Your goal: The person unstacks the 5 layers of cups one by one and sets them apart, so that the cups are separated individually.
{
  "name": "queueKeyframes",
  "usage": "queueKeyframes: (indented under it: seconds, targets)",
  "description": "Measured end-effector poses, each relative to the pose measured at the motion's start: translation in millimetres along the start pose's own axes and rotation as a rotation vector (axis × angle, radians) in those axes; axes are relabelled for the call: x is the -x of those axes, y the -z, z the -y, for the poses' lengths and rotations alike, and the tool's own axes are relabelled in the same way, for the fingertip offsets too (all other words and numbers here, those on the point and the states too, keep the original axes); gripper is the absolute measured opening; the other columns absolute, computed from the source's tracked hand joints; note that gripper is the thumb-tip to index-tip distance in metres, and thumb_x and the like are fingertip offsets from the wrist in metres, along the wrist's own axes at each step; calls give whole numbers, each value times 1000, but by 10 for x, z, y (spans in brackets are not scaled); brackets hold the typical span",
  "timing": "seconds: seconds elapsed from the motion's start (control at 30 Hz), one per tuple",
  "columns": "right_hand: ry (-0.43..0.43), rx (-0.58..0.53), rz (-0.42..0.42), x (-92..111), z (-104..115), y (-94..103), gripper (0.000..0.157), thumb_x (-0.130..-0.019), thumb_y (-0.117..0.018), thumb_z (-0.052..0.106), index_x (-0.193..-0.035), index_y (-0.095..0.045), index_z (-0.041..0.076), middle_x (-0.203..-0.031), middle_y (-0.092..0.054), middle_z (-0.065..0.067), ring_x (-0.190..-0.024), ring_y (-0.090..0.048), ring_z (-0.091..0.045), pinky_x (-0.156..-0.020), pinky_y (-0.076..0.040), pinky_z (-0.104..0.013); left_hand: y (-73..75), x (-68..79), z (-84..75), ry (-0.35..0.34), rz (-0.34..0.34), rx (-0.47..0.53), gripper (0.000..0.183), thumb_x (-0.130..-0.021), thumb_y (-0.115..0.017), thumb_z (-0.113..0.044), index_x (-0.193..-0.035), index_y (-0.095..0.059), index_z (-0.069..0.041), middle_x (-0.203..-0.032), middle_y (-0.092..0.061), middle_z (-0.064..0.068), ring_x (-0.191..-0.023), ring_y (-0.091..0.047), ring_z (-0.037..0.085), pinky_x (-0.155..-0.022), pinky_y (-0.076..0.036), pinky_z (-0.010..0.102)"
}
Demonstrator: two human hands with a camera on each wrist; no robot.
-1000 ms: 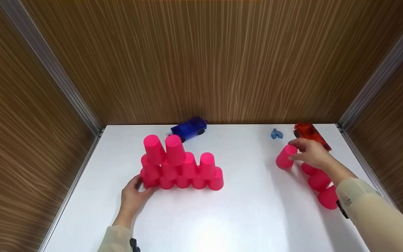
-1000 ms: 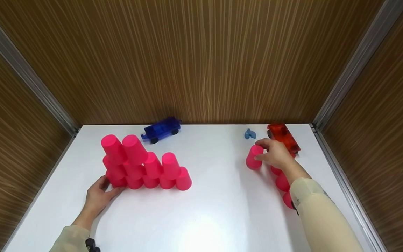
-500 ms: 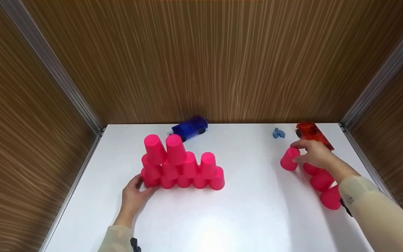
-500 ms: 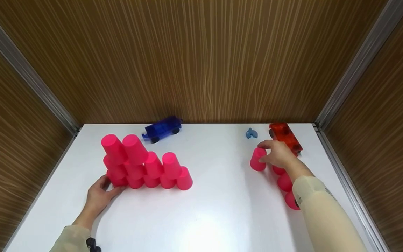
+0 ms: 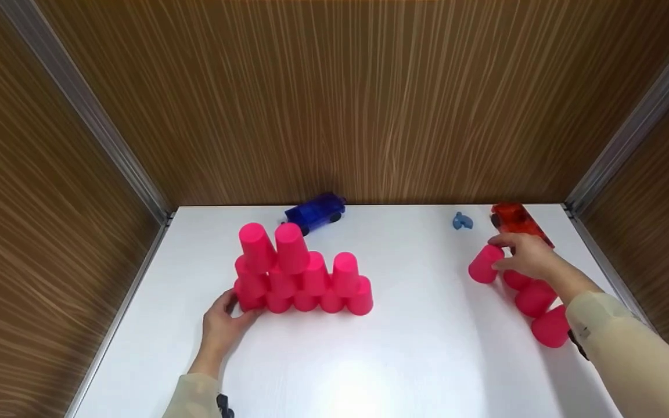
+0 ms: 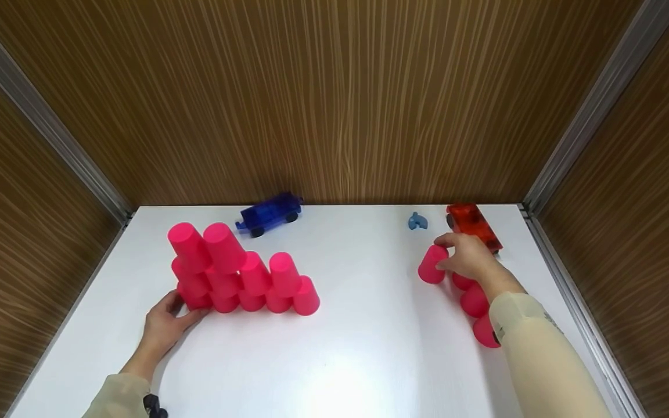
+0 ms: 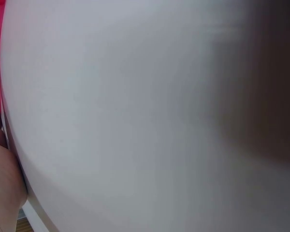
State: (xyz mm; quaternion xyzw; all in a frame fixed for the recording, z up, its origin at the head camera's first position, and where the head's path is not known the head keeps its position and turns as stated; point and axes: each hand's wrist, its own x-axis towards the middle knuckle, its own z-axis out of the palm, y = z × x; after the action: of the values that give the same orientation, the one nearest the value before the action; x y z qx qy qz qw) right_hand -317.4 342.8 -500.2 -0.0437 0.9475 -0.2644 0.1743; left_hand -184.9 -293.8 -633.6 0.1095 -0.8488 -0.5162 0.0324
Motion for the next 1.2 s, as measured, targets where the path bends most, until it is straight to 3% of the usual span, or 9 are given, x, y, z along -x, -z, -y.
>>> queueKeyframes:
  seconds: [0.27, 0.47, 0.8, 1.07, 1.2]
  targets:
    - [12, -17, -19, 61, 80, 45, 82, -86, -90, 27, -156, -50, 12, -148, -49, -27, -135, -42, -55, -89, -63, -51, -10, -1, 11, 3, -10, 1, 79, -90, -88, -41, -155, -52, -14, -158, -53, 12, -151, -44, 33, -120, -43, 46]
    - [160, 1, -83, 97, 403, 172, 71, -89, -88, 29, -151, -56, 15, -146, -55, -22, -134, -47, -51, -92, -61, -56, -24, -25, -21, 9, -14, 3, 79, -89, -87, -43, -155, -52, -16, -157, -53, 10, -150, -44, 33, -119, -43, 46]
    - [408, -40, -146, 191, 1497, 185, 58, -95, -81, 40, -145, -64, 17, -145, -63, -9, -136, -54, -38, -99, -58, -59, -81, -120, -21, 11, -6, 36, 80, -88, -88, -44, -154, -53, -15, -157, -53, 11, -150, -44, 33, -120, -43, 47]
    - [622, -57, -152, 236, 2506, -36, 50, -95, -83, 31, -141, -69, 17, -140, -69, -3, -134, -61, -27, -105, -56, -51, -131, -176, -45, -17, -19, 37, 78, -88, -89, -42, -152, -55, -15, -155, -56, 10, -148, -47, 33, -120, -42, 48]
    - [675, -51, -127, 234, 2905, -206, 50, -94, -84, 29, -141, -69, 16, -139, -69, -1, -134, -61, -24, -109, -54, -47, -152, -174, -71, -10, -9, 23, 78, -88, -88, -43, -154, -54, -17, -156, -55, 8, -149, -45, 32, -120, -42, 48]
